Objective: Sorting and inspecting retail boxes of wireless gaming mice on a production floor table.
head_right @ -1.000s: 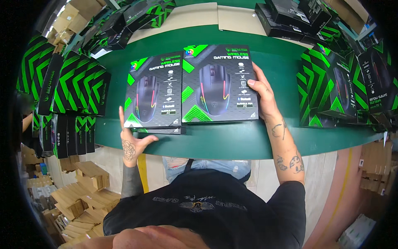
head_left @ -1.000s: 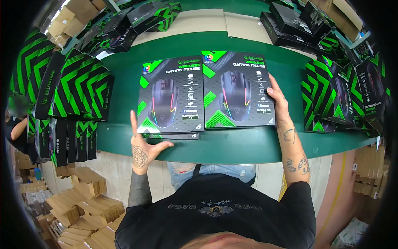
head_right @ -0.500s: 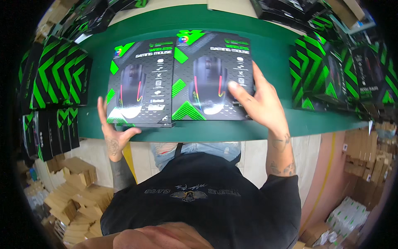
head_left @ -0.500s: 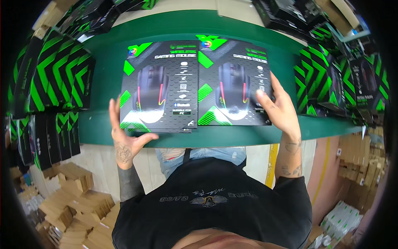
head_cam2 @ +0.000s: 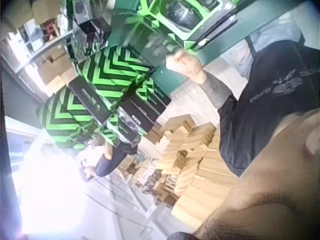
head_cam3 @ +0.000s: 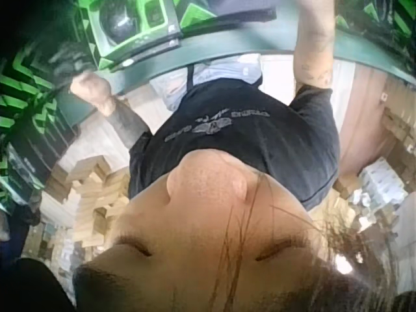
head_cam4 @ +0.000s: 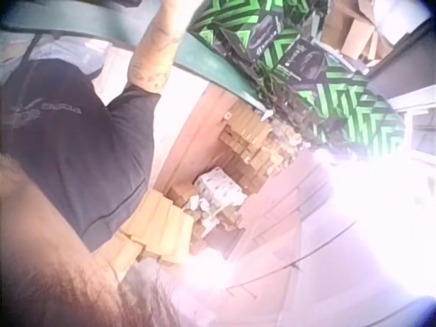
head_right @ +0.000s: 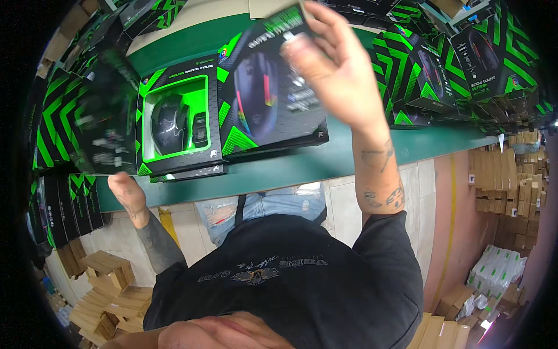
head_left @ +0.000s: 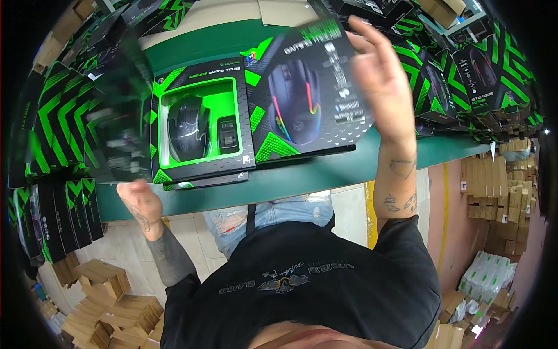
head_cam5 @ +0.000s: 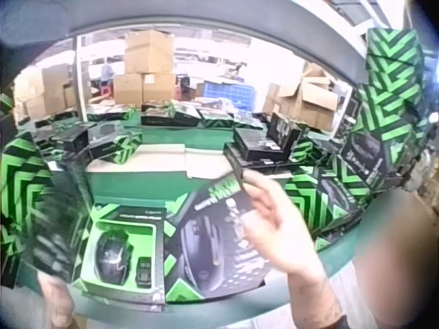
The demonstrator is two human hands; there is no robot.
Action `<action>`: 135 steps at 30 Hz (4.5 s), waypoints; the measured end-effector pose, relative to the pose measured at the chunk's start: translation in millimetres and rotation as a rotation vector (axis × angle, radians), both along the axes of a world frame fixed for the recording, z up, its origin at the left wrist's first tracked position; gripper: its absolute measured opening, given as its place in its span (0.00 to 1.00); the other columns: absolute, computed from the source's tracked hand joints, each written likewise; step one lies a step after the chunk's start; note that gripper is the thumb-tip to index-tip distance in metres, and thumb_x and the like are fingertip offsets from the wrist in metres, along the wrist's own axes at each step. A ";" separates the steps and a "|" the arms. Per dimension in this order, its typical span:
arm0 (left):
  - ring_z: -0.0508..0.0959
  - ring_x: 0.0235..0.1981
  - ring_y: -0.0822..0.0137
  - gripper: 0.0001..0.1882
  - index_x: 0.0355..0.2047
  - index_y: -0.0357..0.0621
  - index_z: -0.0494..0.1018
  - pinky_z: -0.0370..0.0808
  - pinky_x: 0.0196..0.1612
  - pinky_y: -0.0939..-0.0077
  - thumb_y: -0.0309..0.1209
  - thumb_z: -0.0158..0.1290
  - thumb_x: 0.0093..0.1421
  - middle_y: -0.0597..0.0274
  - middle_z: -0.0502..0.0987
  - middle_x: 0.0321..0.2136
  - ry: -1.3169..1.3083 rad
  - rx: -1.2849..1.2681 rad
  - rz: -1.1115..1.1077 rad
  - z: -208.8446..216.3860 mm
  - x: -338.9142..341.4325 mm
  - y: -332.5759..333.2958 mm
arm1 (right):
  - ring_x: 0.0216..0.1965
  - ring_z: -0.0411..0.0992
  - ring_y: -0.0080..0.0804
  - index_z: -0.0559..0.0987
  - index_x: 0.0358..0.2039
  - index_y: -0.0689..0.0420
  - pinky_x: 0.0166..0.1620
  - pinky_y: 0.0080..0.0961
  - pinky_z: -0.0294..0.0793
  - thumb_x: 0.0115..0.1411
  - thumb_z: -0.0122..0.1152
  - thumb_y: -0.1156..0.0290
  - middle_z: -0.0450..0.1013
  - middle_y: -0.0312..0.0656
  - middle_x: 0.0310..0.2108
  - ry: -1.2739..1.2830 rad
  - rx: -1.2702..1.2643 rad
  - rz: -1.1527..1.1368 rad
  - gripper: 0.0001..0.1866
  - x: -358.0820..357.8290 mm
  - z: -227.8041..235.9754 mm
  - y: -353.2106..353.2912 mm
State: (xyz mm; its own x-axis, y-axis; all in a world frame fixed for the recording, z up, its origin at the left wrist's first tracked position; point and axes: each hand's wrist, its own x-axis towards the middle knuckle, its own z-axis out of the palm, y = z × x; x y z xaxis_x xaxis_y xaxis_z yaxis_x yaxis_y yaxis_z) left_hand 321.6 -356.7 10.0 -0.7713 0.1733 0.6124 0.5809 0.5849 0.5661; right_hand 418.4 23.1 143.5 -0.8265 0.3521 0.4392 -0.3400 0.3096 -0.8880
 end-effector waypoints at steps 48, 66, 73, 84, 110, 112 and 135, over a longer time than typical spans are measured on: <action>0.70 0.54 0.44 0.31 0.42 0.42 0.72 0.71 0.51 0.62 0.33 0.72 0.35 0.28 0.59 0.57 -0.291 0.009 -0.339 46.6 23.5 41.9 | 0.59 0.57 0.61 0.66 0.57 0.54 0.57 0.44 0.63 0.30 0.80 0.60 0.66 0.52 0.53 -0.467 0.571 0.145 0.50 67.1 -73.4 10.4; 0.58 0.62 0.49 0.46 0.59 0.44 0.61 0.60 0.61 0.58 0.44 0.67 0.40 0.45 0.55 0.63 -0.211 -0.391 -0.412 113.8 -15.2 65.8 | 0.55 0.65 0.45 0.68 0.54 0.61 0.56 0.34 0.63 0.50 0.67 0.55 0.67 0.54 0.51 -0.191 0.419 -0.202 0.35 -58.0 -87.6 38.7; 0.51 0.65 0.46 0.65 0.64 0.40 0.47 0.57 0.63 0.59 0.50 0.70 0.29 0.42 0.45 0.65 -0.421 -0.425 -0.331 36.9 26.0 43.1 | 0.36 0.76 0.40 0.63 0.54 0.73 0.43 0.28 0.73 0.49 0.64 0.47 0.75 0.56 0.37 -0.522 0.336 -0.193 0.45 -73.0 -101.2 33.7; 0.76 0.32 0.46 0.14 0.36 0.32 0.73 0.70 0.37 0.60 0.34 0.46 0.63 0.43 0.76 0.33 -0.145 0.085 0.105 2.7 24.0 44.1 | 0.51 0.70 0.43 0.64 0.56 0.68 0.52 0.31 0.69 0.51 0.64 0.48 0.71 0.59 0.46 -0.301 0.169 -0.020 0.42 -74.0 -89.0 20.6; 0.69 0.14 0.55 0.19 0.22 0.33 0.72 0.63 0.19 0.63 0.35 0.45 0.64 0.48 0.69 0.13 -0.245 0.030 0.250 -8.8 31.9 51.2 | 0.36 0.74 0.39 0.53 0.63 0.57 0.42 0.35 0.74 0.61 0.45 0.43 0.67 0.49 0.52 -0.293 -0.586 0.436 0.39 -92.6 2.7 -4.7; 0.70 0.14 0.55 0.19 0.22 0.32 0.72 0.63 0.19 0.63 0.35 0.45 0.64 0.48 0.69 0.14 -0.221 0.023 0.238 -7.5 31.9 52.0 | 0.35 0.73 0.36 0.57 0.61 0.57 0.37 0.29 0.75 0.62 0.51 0.50 0.67 0.49 0.50 -0.237 -0.584 0.865 0.34 -109.3 -23.2 8.5; 0.68 0.55 0.52 0.24 0.53 0.30 0.66 0.60 0.58 0.65 0.40 0.37 0.68 0.44 0.68 0.53 -0.353 -0.110 0.235 -35.8 62.0 8.3 | 0.32 0.73 0.32 0.67 0.53 0.57 0.33 0.21 0.74 0.61 0.55 0.55 0.69 0.47 0.45 0.305 0.339 0.095 0.25 -69.8 -10.2 -46.8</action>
